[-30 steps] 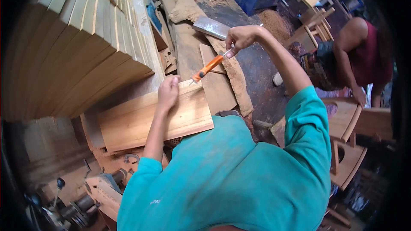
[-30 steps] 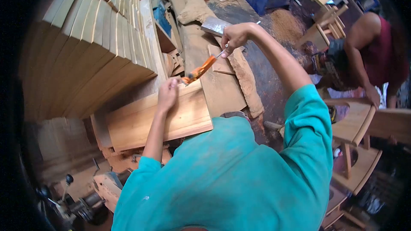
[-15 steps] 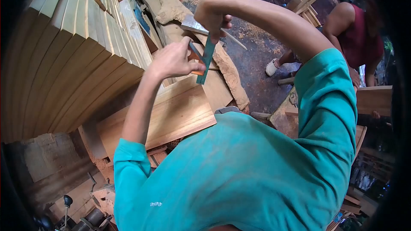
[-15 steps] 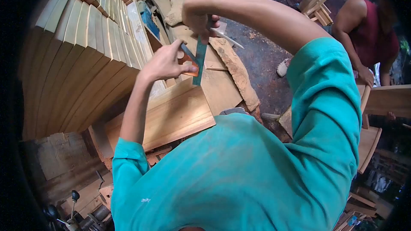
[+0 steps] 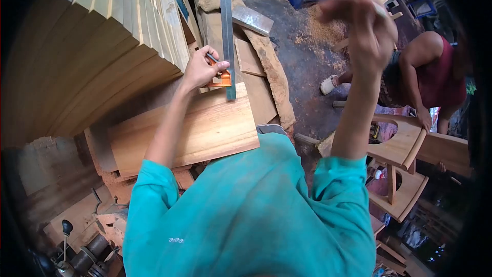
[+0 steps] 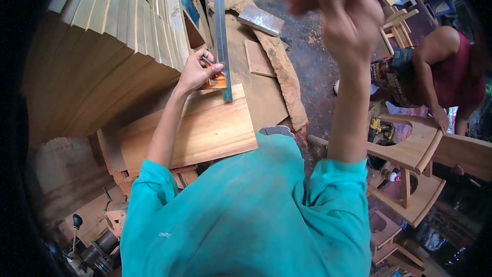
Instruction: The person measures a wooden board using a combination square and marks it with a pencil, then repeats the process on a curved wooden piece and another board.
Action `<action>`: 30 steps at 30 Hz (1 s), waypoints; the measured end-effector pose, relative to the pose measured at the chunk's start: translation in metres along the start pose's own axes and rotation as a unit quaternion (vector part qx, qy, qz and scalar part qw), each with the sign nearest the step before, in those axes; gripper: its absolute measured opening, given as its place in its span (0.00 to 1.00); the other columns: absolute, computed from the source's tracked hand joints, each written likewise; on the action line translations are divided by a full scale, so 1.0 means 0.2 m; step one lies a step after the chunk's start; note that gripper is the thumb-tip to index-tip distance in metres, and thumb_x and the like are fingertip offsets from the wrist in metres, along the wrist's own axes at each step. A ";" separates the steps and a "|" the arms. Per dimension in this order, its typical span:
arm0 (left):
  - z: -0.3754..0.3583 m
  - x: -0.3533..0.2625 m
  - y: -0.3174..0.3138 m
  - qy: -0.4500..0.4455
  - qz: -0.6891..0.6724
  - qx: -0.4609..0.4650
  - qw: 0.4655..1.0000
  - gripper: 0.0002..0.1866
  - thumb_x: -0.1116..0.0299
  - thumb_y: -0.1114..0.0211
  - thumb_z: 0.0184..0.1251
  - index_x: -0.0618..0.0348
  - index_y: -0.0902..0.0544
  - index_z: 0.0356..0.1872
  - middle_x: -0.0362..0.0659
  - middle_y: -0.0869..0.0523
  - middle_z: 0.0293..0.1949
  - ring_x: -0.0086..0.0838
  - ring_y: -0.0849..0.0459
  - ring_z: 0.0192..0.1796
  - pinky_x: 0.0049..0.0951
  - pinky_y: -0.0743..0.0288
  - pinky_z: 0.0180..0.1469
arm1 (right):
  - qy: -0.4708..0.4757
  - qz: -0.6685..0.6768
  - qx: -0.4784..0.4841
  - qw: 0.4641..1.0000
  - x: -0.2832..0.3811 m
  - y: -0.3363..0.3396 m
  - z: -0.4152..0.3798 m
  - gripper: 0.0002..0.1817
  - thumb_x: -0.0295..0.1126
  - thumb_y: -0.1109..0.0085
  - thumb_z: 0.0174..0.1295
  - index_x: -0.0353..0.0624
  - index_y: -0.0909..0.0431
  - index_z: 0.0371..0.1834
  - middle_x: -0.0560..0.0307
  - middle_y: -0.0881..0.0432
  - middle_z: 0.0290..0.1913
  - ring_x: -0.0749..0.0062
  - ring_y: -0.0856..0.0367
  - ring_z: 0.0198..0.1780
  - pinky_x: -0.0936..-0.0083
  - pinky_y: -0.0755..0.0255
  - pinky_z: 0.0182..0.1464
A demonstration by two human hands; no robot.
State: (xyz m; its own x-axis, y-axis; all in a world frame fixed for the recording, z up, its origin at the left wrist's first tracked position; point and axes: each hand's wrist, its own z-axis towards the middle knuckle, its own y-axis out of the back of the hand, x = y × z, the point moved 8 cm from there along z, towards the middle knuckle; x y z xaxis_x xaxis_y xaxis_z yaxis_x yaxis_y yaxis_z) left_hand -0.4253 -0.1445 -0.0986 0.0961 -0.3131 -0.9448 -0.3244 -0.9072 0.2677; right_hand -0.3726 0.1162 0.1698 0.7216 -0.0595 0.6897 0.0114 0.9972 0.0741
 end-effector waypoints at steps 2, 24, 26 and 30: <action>0.06 0.14 -0.01 -0.010 0.013 -0.004 1.000 0.17 0.67 0.23 0.54 0.58 0.27 0.31 0.40 0.16 0.22 0.17 0.21 0.23 0.20 0.31 0.22 | -0.072 -0.009 -0.051 0.996 -0.02 0.09 -0.25 0.19 0.41 0.50 0.72 0.32 0.21 0.47 0.48 0.15 0.33 0.68 0.15 0.28 0.75 0.20 0.32; -0.07 0.21 -0.04 0.020 0.260 -0.099 0.960 0.33 0.51 0.20 0.45 0.62 0.25 0.45 0.47 0.15 0.36 0.33 0.17 0.40 0.34 0.23 0.45 | -0.388 -0.161 -0.087 0.903 -0.25 -0.59 -1.36 0.08 0.26 0.38 0.60 0.35 0.16 0.41 0.47 0.16 0.32 0.67 0.16 0.31 0.76 0.26 0.34; -0.05 0.21 -0.07 -0.004 0.219 -0.041 0.975 0.41 0.46 0.18 0.37 0.61 0.25 0.50 0.54 0.15 0.44 0.43 0.16 0.50 0.38 0.24 0.52 | -0.387 -0.169 -0.103 0.900 -0.25 -0.58 -1.38 0.08 0.26 0.39 0.61 0.34 0.17 0.41 0.47 0.16 0.30 0.66 0.17 0.30 0.75 0.26 0.33; -0.08 0.16 -0.10 -0.045 0.273 -0.003 0.961 0.39 0.54 0.16 0.37 0.64 0.25 0.50 0.50 0.15 0.43 0.36 0.17 0.48 0.34 0.24 0.53 | -0.378 -0.192 -0.105 0.900 -0.24 -0.58 -1.38 0.09 0.27 0.40 0.62 0.34 0.17 0.42 0.45 0.16 0.32 0.61 0.16 0.31 0.73 0.25 0.35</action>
State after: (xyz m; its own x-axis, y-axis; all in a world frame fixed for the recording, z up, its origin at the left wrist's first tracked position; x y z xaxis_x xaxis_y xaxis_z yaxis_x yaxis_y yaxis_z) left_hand -0.3996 -0.1411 -0.1318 -0.1692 -0.7172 -0.6760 -0.2984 -0.6164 0.7287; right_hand -0.2181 0.0153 -0.0705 -0.0389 -0.3369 0.9407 0.3471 0.8783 0.3289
